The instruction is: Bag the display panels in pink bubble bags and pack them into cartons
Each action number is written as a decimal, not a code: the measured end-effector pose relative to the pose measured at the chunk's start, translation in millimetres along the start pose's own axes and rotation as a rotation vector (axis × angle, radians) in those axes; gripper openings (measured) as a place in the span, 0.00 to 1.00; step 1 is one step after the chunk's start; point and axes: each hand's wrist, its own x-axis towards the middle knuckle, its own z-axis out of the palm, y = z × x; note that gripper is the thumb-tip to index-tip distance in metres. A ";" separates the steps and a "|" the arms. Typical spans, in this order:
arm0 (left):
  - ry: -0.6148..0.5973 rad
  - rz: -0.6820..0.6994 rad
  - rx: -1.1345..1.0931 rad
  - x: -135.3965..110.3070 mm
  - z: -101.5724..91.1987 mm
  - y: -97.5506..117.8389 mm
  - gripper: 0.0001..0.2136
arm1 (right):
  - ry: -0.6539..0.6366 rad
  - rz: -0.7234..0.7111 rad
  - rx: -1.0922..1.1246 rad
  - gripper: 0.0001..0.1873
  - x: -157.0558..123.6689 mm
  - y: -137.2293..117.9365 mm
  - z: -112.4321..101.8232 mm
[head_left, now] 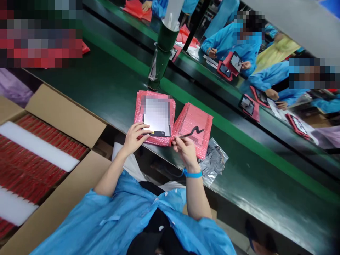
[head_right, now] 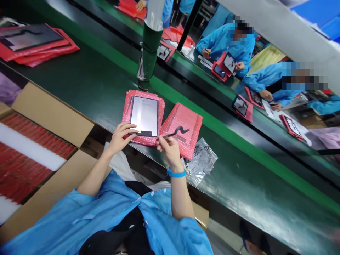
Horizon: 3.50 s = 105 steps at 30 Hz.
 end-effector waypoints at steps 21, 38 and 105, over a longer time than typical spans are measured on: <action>-0.002 -0.033 -0.031 0.7 -1.3 -1.0 0.11 | -0.806 0.131 -0.721 0.25 131.1 -38.9 53.7; 0.000 -0.040 -0.008 -0.5 -1.5 1.3 0.13 | -0.861 0.165 -0.803 0.26 134.6 -49.8 63.3; -0.563 -0.743 -0.930 6.5 45.8 134.0 0.29 | 0.493 -0.755 -0.667 0.16 -88.3 38.4 -38.7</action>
